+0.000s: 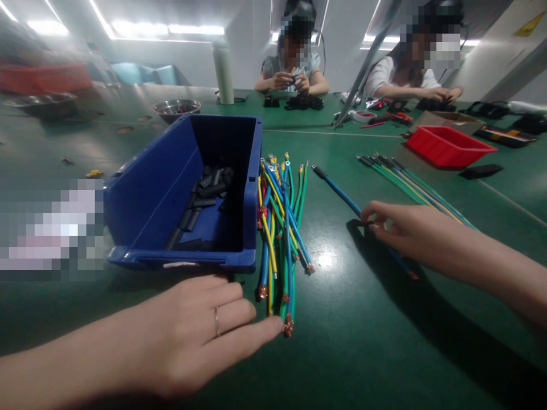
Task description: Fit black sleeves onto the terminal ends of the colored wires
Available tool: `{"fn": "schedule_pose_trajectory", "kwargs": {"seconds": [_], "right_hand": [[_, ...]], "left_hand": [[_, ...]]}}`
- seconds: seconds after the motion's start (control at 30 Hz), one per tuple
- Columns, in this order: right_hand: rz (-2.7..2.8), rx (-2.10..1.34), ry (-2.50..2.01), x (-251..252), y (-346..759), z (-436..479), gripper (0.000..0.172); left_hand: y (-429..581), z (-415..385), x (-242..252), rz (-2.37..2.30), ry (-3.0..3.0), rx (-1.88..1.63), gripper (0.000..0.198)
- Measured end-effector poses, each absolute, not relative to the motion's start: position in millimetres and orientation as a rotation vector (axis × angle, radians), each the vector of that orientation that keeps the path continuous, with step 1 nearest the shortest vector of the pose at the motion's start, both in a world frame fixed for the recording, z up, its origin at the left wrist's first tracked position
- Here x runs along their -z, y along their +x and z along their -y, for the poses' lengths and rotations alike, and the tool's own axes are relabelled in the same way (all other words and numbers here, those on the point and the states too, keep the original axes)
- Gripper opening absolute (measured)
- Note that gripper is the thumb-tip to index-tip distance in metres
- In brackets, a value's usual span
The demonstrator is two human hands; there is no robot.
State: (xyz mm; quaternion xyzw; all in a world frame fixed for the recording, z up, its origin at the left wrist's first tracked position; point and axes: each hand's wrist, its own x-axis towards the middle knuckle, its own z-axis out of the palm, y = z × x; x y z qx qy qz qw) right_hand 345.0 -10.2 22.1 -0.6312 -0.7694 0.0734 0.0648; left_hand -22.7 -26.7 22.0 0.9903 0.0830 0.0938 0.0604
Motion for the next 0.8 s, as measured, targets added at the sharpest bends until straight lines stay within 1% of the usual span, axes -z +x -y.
{"fn": "schedule_pose_trajectory", "kwargs": {"seconds": [0.13,0.27,0.43,0.57,0.8], "right_hand": [[2.298,0.033,-2.046,-21,345,9,0.021],[2.215,0.196,-2.244,-19,351,7,0.032],[2.122,0.276,-2.429,-21,363,2,0.037],[2.033,0.324,-2.541,-20,373,-1,0.04],[1.988,0.465,-2.557,-17,382,1,0.049]], "left_hand": [[-22,27,-22,-0.241,3.003,-0.299,0.037],[-20,27,-22,-0.242,3.015,-0.299,0.041],[-21,27,-21,-0.233,3.009,-0.286,0.042],[-22,28,-21,-0.252,3.025,-0.269,0.038],[-20,27,-20,-0.251,3.015,-0.269,0.041]]}}
